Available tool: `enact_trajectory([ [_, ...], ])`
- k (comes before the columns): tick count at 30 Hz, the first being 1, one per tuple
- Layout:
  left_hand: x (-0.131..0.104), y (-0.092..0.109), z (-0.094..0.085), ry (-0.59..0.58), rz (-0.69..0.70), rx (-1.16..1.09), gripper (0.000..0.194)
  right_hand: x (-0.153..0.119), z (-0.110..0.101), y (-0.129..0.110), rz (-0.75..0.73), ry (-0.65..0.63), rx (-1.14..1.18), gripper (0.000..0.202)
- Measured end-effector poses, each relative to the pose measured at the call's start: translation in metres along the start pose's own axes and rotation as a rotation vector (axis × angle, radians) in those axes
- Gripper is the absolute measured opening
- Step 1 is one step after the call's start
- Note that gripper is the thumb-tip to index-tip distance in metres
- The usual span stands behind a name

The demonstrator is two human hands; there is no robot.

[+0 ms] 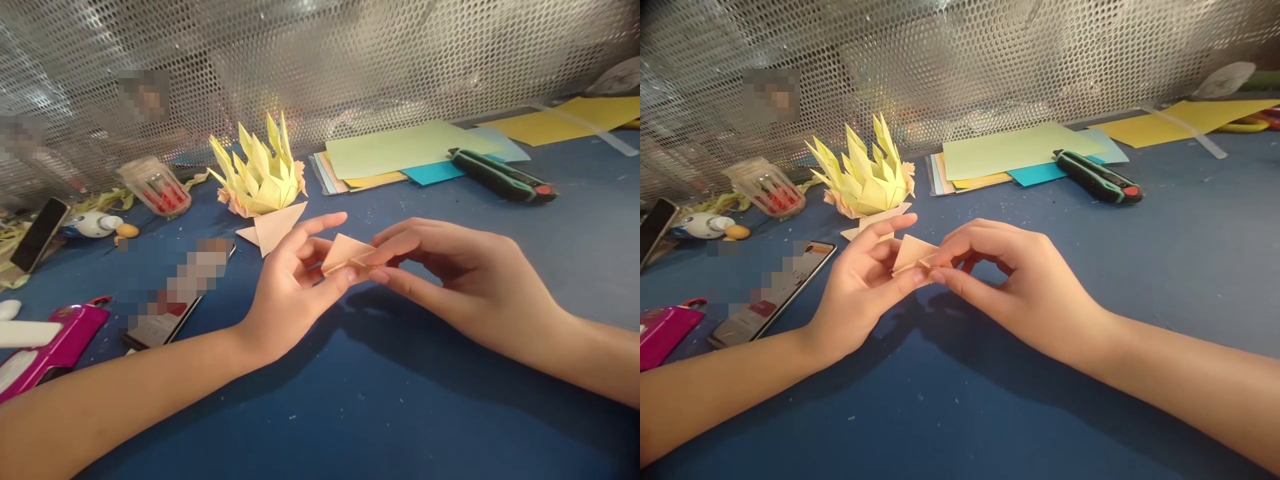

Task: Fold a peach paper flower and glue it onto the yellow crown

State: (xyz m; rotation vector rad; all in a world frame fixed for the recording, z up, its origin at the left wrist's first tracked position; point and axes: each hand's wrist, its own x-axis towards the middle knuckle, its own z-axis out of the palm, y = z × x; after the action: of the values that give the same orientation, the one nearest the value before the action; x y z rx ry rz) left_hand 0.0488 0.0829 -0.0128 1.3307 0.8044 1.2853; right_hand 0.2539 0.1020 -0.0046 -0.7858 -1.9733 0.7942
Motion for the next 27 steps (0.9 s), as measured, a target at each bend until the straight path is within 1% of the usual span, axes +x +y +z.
enact_trajectory([
  [2, 0.0002, 0.0009, -0.0006, 0.015, -0.017, 0.009, 0.047, 0.0004, -0.0002, -0.0011, -0.019, -0.003, -0.04, 0.008],
  [6, 0.0013, 0.0026, -0.0013, 0.061, -0.083, 0.107, 0.04, -0.0004, 0.0005, -0.0031, -0.055, 0.002, -0.15, 0.012],
  [8, 0.0013, 0.0025, -0.0018, 0.066, -0.122, 0.141, 0.039, -0.0013, 0.0013, -0.0037, -0.021, 0.023, -0.162, 0.012],
  [11, 0.0003, 0.0017, -0.0026, 0.056, -0.143, 0.141, 0.04, -0.0019, 0.0027, -0.0038, 0.014, 0.075, -0.126, 0.006],
  [14, -0.0014, 0.0017, -0.0025, 0.033, -0.097, 0.155, 0.036, -0.0013, 0.0036, -0.0025, -0.003, 0.064, -0.056, 0.006],
  [17, -0.003, 0.0034, -0.0008, 0.013, -0.036, 0.202, 0.036, -0.0008, 0.0031, -0.0008, 0.009, 0.032, 0.002, 0.007],
  [20, -0.0043, 0.005, 0.0018, 0.014, 0.007, 0.245, 0.036, -0.0011, 0.002, -0.0002, 0.026, 0.036, 0.043, 0.008],
  [25, -0.0058, 0.0049, 0.0027, 0.003, 0.032, 0.274, 0.037, -0.0003, 0.0025, -0.0021, 0.024, 0.033, 0.081, 0.01],
  [27, -0.006, 0.0047, 0.0021, 0.006, 0.024, 0.279, 0.037, 0.0003, 0.0033, -0.0029, 0.027, 0.053, 0.078, 0.013],
])
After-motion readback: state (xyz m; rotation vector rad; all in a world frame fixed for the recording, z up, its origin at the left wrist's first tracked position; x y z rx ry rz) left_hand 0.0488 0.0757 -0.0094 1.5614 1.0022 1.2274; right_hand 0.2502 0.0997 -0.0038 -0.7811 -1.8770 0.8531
